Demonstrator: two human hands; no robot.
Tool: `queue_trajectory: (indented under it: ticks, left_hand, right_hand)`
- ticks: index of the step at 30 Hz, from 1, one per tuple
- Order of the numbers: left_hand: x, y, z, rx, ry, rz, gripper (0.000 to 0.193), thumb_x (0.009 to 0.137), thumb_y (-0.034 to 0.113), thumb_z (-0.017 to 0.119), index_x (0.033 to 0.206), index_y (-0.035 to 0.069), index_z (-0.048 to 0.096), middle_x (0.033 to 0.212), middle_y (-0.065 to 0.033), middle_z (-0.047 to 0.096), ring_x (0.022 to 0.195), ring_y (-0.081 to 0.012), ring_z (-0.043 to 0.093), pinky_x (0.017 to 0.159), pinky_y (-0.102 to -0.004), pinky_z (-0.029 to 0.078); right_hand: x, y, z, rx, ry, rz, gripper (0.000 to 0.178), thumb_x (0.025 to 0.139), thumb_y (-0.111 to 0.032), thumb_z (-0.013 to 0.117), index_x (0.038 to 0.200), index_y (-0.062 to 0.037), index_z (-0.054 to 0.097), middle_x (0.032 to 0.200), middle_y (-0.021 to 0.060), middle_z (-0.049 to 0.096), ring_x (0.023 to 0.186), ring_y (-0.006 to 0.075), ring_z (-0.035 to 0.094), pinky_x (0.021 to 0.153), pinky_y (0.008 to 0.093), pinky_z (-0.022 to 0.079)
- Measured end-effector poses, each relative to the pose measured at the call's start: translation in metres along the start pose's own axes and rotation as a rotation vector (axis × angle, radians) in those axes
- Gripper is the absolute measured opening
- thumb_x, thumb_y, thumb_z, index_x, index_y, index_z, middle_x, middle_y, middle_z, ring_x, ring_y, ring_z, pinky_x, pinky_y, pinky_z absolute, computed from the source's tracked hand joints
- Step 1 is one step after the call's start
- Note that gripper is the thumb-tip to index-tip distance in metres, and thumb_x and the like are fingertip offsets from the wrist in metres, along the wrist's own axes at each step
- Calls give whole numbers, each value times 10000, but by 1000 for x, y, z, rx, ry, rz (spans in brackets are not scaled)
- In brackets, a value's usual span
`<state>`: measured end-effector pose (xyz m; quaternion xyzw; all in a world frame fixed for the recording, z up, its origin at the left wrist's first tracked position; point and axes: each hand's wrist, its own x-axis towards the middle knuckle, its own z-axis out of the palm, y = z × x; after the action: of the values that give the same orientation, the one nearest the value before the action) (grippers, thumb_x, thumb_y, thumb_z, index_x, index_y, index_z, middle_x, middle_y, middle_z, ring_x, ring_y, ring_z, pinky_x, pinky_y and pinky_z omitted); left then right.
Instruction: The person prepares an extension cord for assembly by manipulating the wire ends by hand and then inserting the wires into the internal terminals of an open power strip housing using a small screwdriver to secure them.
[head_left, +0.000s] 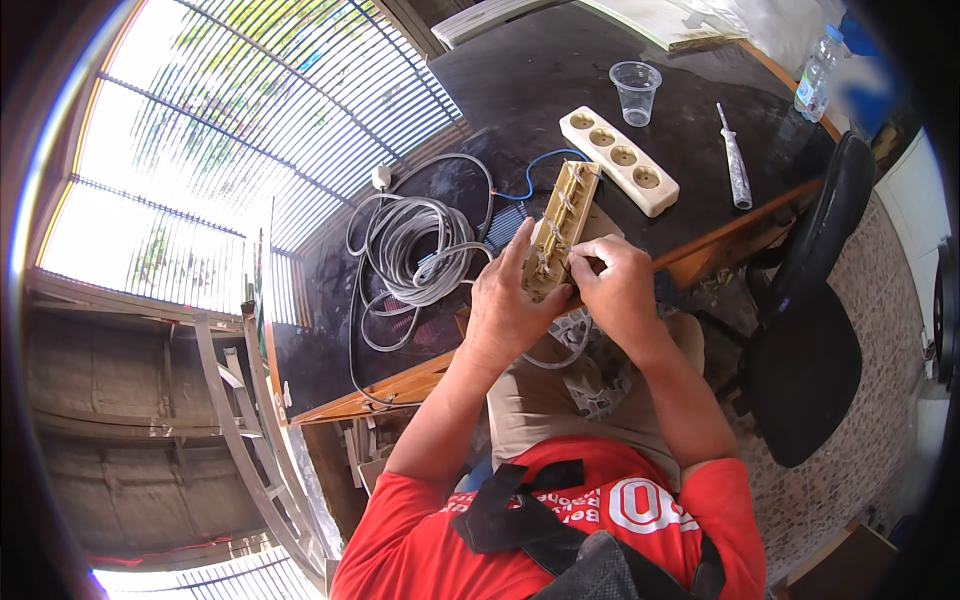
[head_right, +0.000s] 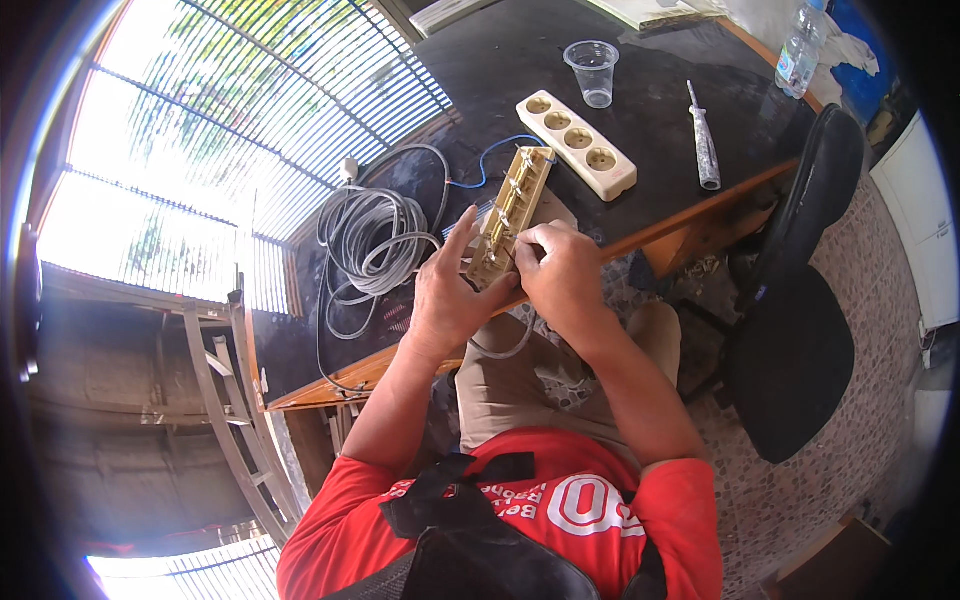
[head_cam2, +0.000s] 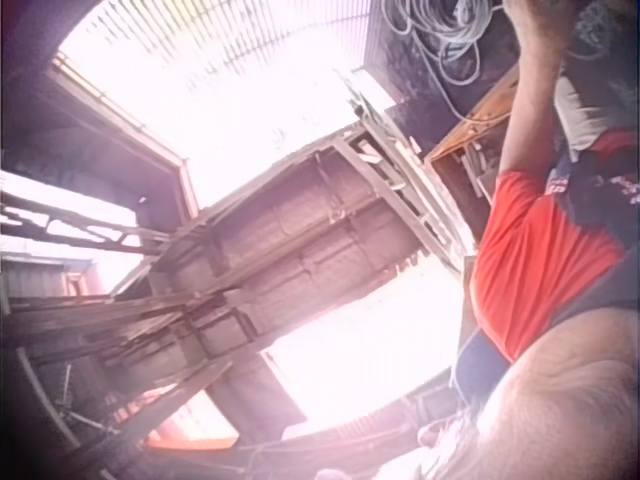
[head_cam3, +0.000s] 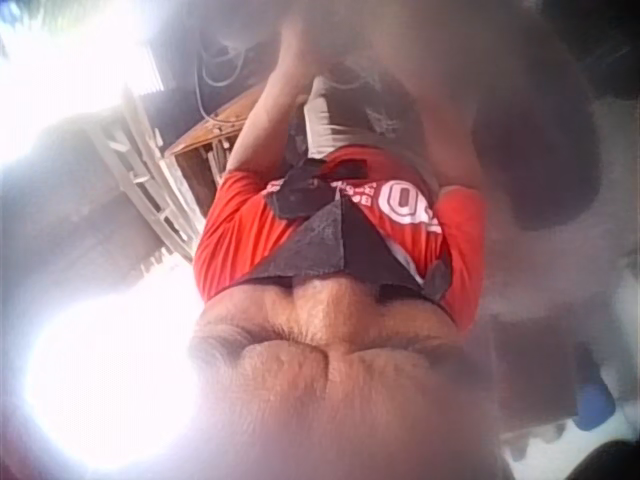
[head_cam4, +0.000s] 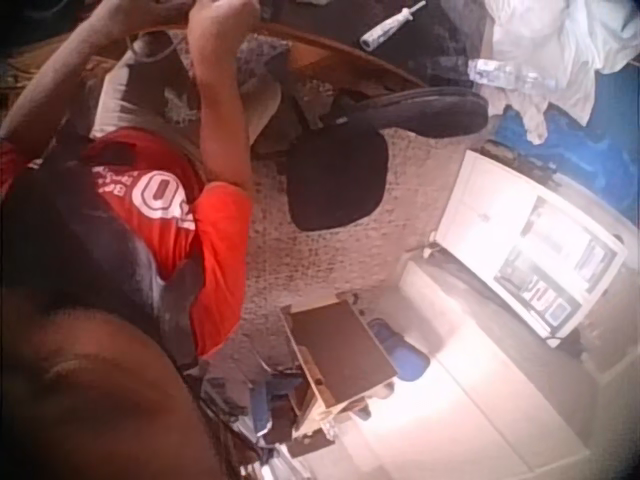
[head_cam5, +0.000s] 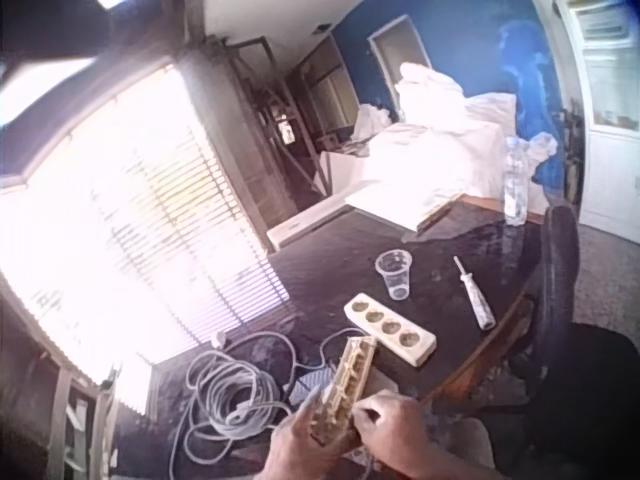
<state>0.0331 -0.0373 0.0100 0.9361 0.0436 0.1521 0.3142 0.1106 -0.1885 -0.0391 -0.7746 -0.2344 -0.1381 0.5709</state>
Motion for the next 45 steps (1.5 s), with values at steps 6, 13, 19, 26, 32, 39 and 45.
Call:
queue_trajectory:
  ticks: [6, 13, 19, 26, 32, 39, 45]
  left_hand:
    - [2, 2, -3, -20, 4, 21, 935, 786, 258, 890, 1564, -39, 464, 1238, -297, 718, 1143, -455, 706, 1009, -496, 554]
    - [3, 3, -5, -34, -28, 5, 932, 790, 242, 895, 1553, -69, 458, 1291, -297, 702, 1191, -450, 693, 1037, -497, 541]
    - [2, 2, -6, -25, -33, 2, 933, 796, 224, 892, 1562, -66, 445, 1345, -298, 677, 1231, -450, 675, 1064, -501, 525]
    - [1, -2, -3, 16, -1, 39, 964, 786, 301, 914, 1571, -30, 462, 1261, -303, 709, 1164, -443, 712, 1004, -492, 559]
    - [-1, -4, 1, 29, -7, 51, 973, 778, 293, 924, 1565, -41, 460, 1340, -293, 674, 1226, -444, 676, 1058, -499, 528]
    - [-2, -2, 3, 33, -5, 78, 1012, 765, 308, 945, 1570, -43, 443, 1414, -266, 645, 1290, -432, 642, 1108, -501, 497]
    - [-3, -9, 7, 41, 38, 99, 1057, 727, 353, 966, 1578, -18, 461, 1344, -266, 696, 1241, -434, 673, 1077, -498, 514]
  right_hand:
    - [1, -2, 0, 60, -17, 55, 62, 867, -27, 776, 914, 12, 782, 884, 195, 759, 810, 383, 744, 742, 449, 591]
    - [0, -3, 0, 68, -32, 90, 87, 876, -36, 760, 928, 28, 787, 901, 203, 770, 826, 374, 760, 760, 440, 601]
    - [3, -5, 1, 62, -37, 118, 104, 883, -49, 748, 925, 36, 790, 889, 211, 767, 824, 380, 759, 760, 442, 602]
    - [5, -6, 0, 2, -58, 103, 99, 875, -51, 752, 911, 35, 785, 885, 223, 766, 819, 389, 760, 751, 452, 601]
    - [11, -12, -5, -69, -143, 128, 121, 893, -66, 721, 914, 35, 784, 845, 238, 755, 811, 416, 756, 751, 469, 595]
    - [16, -15, -3, -133, -191, 142, 134, 906, -79, 696, 880, 31, 769, 828, 247, 743, 827, 448, 740, 778, 507, 580]
    - [21, -16, -5, -252, -287, 103, 124, 922, -81, 703, 884, 32, 740, 866, 256, 732, 879, 460, 721, 816, 530, 564]
